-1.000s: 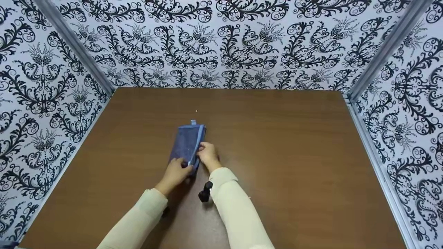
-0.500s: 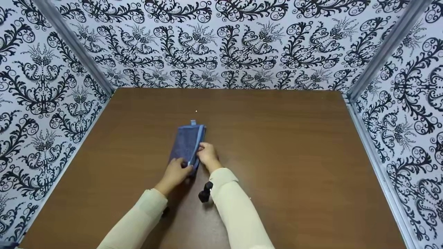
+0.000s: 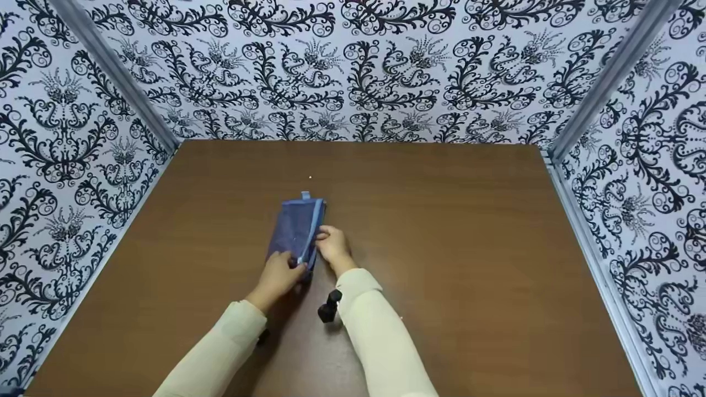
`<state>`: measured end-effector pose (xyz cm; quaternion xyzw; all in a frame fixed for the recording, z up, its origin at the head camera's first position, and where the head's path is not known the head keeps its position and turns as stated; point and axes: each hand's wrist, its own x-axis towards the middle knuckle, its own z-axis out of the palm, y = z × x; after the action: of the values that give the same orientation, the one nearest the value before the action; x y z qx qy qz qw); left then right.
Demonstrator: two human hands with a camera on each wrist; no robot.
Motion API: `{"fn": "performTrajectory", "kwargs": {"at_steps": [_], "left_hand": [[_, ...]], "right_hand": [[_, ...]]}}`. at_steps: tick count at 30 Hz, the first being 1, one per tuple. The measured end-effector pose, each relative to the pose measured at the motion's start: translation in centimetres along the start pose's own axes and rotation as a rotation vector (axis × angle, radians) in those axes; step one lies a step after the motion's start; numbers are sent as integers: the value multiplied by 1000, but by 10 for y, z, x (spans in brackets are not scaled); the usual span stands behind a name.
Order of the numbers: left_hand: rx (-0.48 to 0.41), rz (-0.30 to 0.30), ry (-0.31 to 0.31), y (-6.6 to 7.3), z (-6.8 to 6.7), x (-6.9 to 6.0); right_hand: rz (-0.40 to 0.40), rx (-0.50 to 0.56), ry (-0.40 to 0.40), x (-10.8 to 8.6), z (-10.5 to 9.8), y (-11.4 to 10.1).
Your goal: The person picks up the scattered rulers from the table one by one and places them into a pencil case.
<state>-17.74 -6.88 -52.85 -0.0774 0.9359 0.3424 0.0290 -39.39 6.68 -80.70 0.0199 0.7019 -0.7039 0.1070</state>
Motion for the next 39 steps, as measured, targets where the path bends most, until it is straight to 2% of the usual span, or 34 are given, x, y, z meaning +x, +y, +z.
{"fn": "performTrajectory", "kwargs": {"at_steps": [1,2,4,5,8,9,11,12,16,20,24,32,39], "left_hand": [[7,3,2,1,0,0],[17,6,3,1,0,1],[35,9,2,2,1,2],[43,11,1,2,1,2],[63,16,-5,3,2,3],[69,18,-8,3,1,3],[75,16,-13,3,0,4],[76,13,-16,3,0,5],[89,14,-16,2,-3,8],[109,51,-9,-1,-5,11],[93,84,0,-4,-9,12],[67,129,59,-10,-16,18],[50,110,74,-15,-28,23]], "right_hand": [[1,17,-5,10,-4,12],[-1,28,-3,11,-7,13],[-11,61,2,-11,-7,-16],[-8,68,7,-34,-5,-45],[30,79,55,-118,9,-154],[40,87,65,-140,12,-183],[72,86,85,-168,16,-222],[77,85,93,-175,16,-232],[65,70,87,-184,9,-244],[33,36,96,-182,-1,-242],[31,4,122,-185,-9,-246],[38,-57,139,-190,-34,-253],[27,-115,152,-196,-58,-260]]}}
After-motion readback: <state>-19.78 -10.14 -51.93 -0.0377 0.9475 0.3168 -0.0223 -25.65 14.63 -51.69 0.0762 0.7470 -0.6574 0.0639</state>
